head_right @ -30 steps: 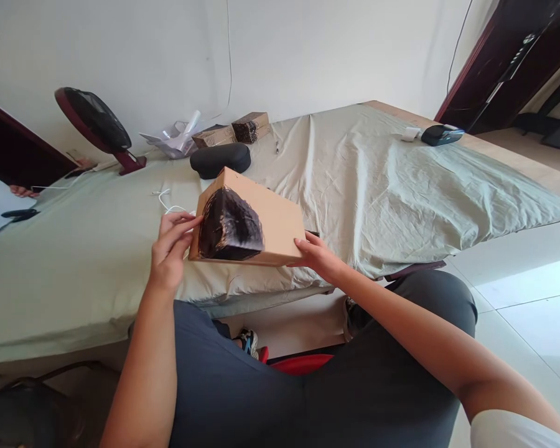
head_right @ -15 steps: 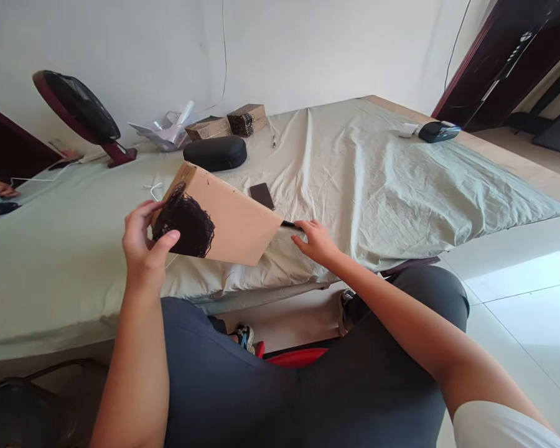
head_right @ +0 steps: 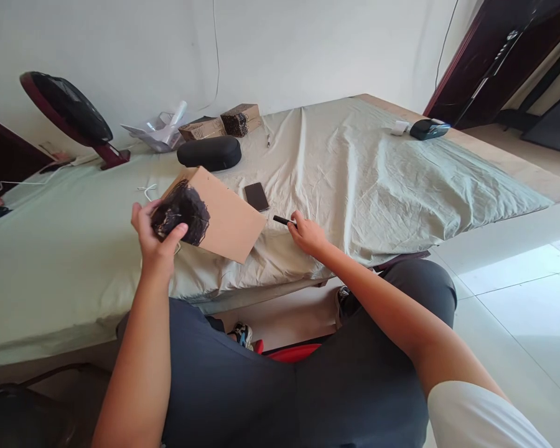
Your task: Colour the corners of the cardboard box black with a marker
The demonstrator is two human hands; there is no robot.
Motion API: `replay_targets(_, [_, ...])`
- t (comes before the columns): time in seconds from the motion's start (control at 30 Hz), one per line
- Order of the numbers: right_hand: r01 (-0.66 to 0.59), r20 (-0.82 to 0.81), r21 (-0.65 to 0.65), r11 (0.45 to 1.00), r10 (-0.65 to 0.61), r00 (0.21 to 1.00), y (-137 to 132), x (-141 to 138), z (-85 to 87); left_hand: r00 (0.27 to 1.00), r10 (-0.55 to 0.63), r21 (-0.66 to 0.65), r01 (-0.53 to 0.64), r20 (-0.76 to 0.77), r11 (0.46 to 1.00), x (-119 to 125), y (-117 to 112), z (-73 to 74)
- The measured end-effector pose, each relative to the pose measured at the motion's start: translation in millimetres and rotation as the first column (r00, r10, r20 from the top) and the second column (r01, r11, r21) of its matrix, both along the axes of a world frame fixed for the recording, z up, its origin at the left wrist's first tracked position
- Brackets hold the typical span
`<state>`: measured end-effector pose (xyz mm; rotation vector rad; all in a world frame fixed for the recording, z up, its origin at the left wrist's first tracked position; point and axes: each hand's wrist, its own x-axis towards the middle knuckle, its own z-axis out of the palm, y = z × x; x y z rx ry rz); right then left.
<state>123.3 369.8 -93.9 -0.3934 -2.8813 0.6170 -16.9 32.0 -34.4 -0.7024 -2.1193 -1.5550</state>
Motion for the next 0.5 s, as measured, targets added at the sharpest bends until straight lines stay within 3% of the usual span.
replay_targets(0.1, [-0.05,0.064,0.024,0.998,0.048,0.997,-1,3,4.2,0.989,-0.101,0.016,0.1,0.11,0.995,4,15,-5.8])
replay_targets(0.23, [-0.11,0.15,0.109,0.988,0.093,0.984,-5,2,5.3,0.986,-0.153,0.036,0.151,0.06,0.988,9,28,-8.6])
replay_targets(0.5, [-0.096,0.235,0.183,0.978,0.051,0.971,-8,2,10.9,0.985,-0.172,0.039,0.172,-0.004,0.984,5,23,-11.7])
